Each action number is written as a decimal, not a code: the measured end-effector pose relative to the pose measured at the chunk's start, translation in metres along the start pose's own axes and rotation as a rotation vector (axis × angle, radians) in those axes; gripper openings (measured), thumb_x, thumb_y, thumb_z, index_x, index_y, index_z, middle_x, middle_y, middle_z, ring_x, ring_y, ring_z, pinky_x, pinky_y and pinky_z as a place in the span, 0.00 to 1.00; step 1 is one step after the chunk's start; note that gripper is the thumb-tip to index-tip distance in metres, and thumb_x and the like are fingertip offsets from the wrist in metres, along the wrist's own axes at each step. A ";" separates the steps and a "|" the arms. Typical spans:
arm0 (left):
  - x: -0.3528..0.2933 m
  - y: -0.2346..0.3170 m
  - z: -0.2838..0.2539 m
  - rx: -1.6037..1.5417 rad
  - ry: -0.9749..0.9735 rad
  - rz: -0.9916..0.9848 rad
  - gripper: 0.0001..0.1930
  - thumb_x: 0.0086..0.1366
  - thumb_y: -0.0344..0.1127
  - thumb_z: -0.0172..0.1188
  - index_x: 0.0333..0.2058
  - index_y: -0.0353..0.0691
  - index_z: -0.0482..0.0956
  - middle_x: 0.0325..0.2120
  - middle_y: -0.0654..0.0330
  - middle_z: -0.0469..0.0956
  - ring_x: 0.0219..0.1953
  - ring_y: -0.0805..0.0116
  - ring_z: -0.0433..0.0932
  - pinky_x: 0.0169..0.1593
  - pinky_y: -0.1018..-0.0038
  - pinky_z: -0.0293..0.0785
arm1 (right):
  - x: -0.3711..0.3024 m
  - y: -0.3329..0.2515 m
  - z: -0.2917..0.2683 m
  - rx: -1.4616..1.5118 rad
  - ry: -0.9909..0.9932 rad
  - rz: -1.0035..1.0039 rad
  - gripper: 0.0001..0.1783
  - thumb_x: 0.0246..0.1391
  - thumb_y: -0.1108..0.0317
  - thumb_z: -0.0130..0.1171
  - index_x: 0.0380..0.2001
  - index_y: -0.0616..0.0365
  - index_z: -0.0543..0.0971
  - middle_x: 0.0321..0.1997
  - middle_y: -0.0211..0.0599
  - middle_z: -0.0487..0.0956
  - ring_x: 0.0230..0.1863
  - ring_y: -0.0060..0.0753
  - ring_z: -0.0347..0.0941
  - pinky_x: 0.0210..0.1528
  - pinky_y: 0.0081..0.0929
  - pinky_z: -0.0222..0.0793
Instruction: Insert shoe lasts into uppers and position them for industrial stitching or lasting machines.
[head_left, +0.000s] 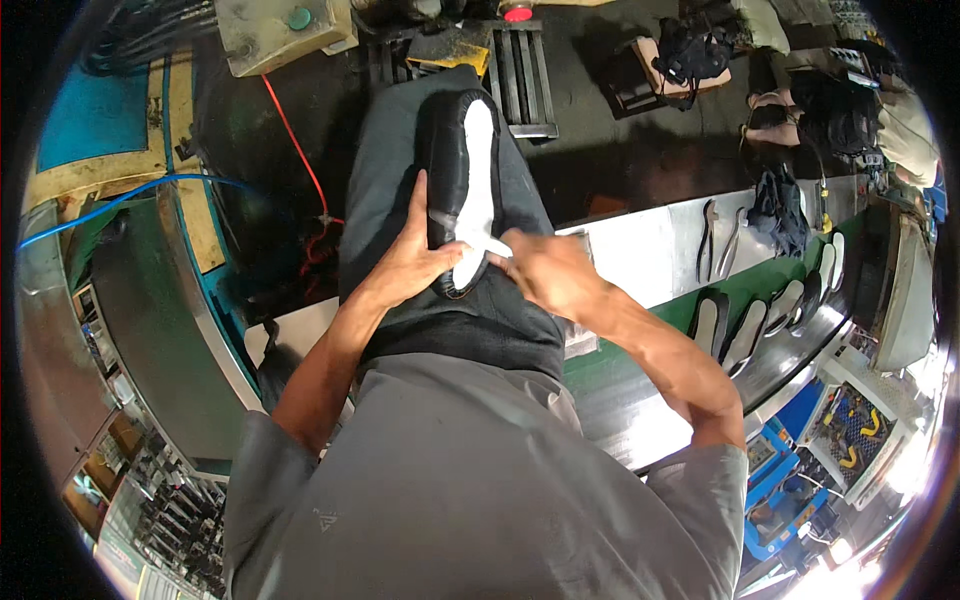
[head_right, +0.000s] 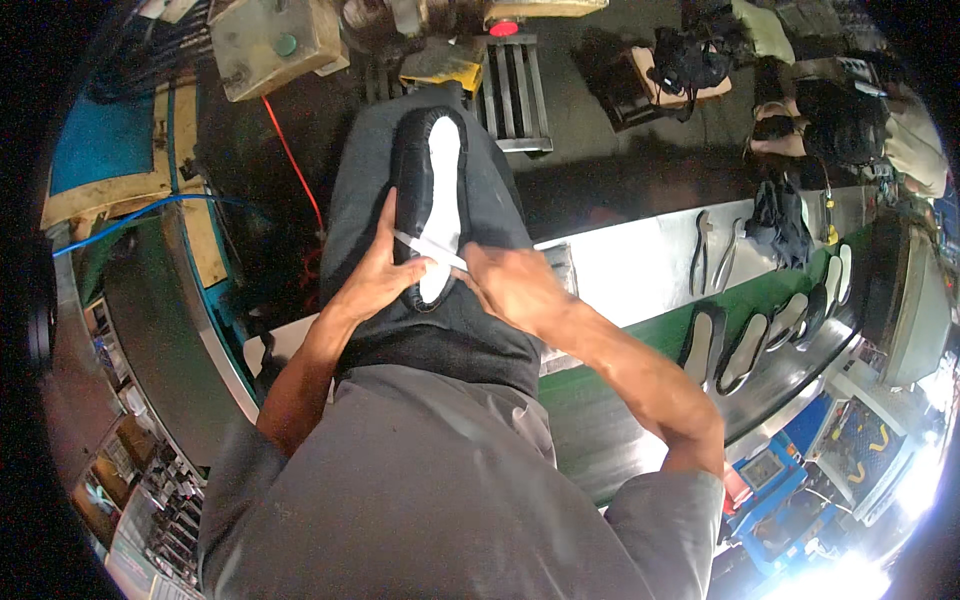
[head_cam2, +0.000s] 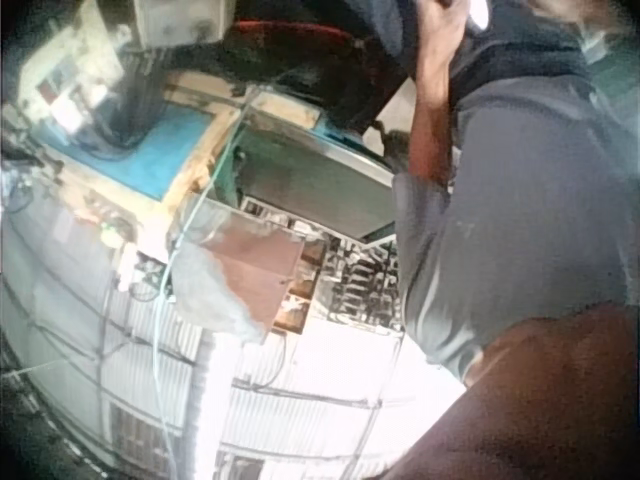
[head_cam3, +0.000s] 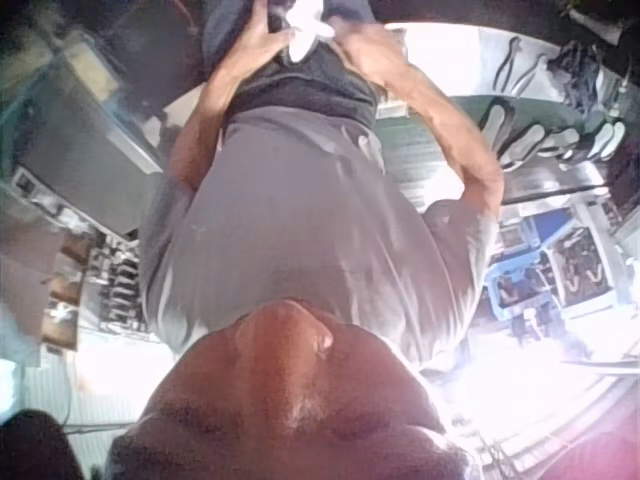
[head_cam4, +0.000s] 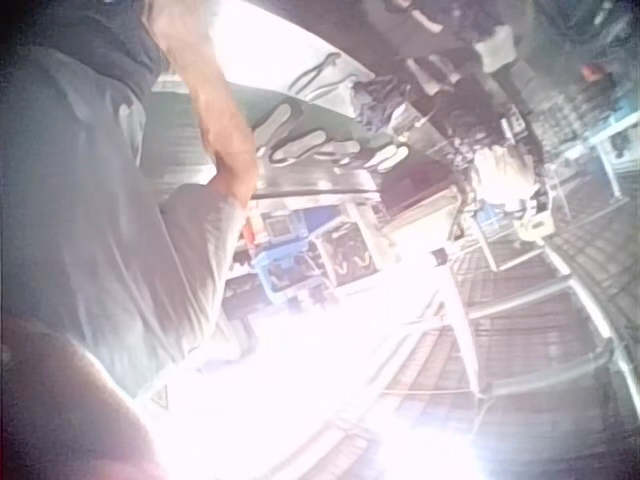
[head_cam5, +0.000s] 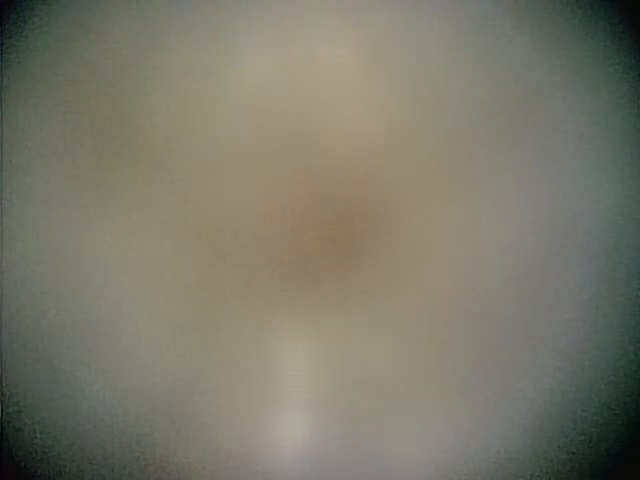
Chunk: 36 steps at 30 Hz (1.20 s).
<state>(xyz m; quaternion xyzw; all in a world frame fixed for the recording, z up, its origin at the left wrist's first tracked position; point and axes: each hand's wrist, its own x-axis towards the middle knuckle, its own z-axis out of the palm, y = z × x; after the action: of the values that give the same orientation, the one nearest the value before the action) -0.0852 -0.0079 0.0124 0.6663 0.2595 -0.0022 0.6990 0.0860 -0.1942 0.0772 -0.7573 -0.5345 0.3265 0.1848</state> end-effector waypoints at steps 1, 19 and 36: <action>0.002 0.002 -0.001 -0.026 -0.023 0.020 0.59 0.68 0.22 0.68 0.83 0.37 0.31 0.80 0.46 0.52 0.78 0.61 0.58 0.76 0.70 0.61 | 0.005 0.008 0.013 -0.050 0.034 -0.038 0.20 0.75 0.57 0.62 0.35 0.65 0.77 0.20 0.53 0.77 0.21 0.56 0.78 0.26 0.46 0.75; -0.087 -0.015 -0.105 -0.982 0.576 0.011 0.52 0.61 0.23 0.69 0.81 0.39 0.53 0.63 0.54 0.76 0.58 0.60 0.79 0.62 0.64 0.77 | -0.009 0.041 0.033 1.011 0.424 0.619 0.26 0.78 0.48 0.56 0.41 0.66 0.78 0.26 0.43 0.82 0.19 0.34 0.79 0.21 0.32 0.78; -0.125 -0.107 -0.459 0.093 1.110 -0.314 0.30 0.67 0.30 0.66 0.68 0.33 0.76 0.53 0.51 0.84 0.53 0.61 0.82 0.57 0.66 0.78 | -0.086 0.120 0.085 0.943 0.704 0.800 0.20 0.77 0.52 0.56 0.43 0.61 0.76 0.23 0.36 0.77 0.17 0.29 0.74 0.18 0.28 0.67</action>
<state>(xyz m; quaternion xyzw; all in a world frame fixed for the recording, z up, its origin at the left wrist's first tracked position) -0.3962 0.3652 -0.0313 0.5512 0.6826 0.2326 0.4196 0.0916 -0.3230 -0.0342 -0.7953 0.0740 0.3017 0.5206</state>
